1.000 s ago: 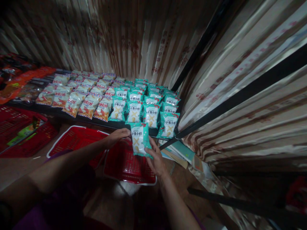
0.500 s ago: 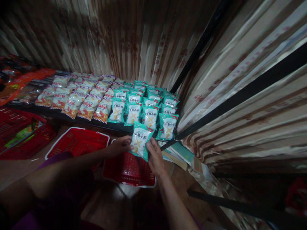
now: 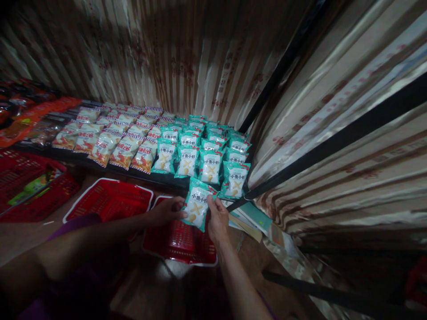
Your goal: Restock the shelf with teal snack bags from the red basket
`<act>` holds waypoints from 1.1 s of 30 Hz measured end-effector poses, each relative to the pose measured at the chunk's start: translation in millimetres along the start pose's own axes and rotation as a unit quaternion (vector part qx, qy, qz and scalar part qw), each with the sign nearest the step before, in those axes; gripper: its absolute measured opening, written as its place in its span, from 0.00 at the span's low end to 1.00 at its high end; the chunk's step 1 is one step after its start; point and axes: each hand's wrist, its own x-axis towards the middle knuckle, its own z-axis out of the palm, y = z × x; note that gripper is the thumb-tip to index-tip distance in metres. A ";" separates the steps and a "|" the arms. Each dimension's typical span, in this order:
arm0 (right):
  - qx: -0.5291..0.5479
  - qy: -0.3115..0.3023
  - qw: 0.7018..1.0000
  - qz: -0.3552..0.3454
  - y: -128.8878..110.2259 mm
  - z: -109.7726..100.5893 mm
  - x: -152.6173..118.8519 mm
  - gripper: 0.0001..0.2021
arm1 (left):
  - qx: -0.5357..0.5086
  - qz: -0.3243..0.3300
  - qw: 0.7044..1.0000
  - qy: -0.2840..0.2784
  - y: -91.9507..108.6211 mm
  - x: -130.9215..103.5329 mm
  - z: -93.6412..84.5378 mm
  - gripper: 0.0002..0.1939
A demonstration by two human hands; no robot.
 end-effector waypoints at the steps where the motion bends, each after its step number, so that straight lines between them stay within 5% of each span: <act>1: 0.008 0.007 1.000 -0.001 -0.8 1.2 0.9 0.18 | -0.022 -0.003 1.000 -0.002 0.2 -0.1 0.6 0.20; 5: 0.010 0.020 1.000 -0.009 -1.7 4.4 5.3 0.17 | -0.129 0.003 0.991 -0.022 -1.8 -0.2 4.5 0.23; 10: 0.013 0.020 1.000 -0.013 2.7 7.2 8.6 0.17 | -0.166 0.010 0.986 0.026 -13.0 3.4 8.8 0.23; 15: 0.048 0.037 0.998 -0.005 2.2 12.2 8.6 0.19 | -0.133 0.012 0.988 0.072 -17.3 7.4 9.2 0.22; 25: 0.048 0.029 0.998 -0.028 -5.1 25.4 9.4 0.18 | -0.044 0.049 0.988 0.141 6.2 0.3 7.3 0.15; 33: 0.015 0.014 0.998 -0.055 -3.1 27.6 16.1 0.18 | 0.000 0.081 0.988 0.133 12.3 -2.0 2.5 0.18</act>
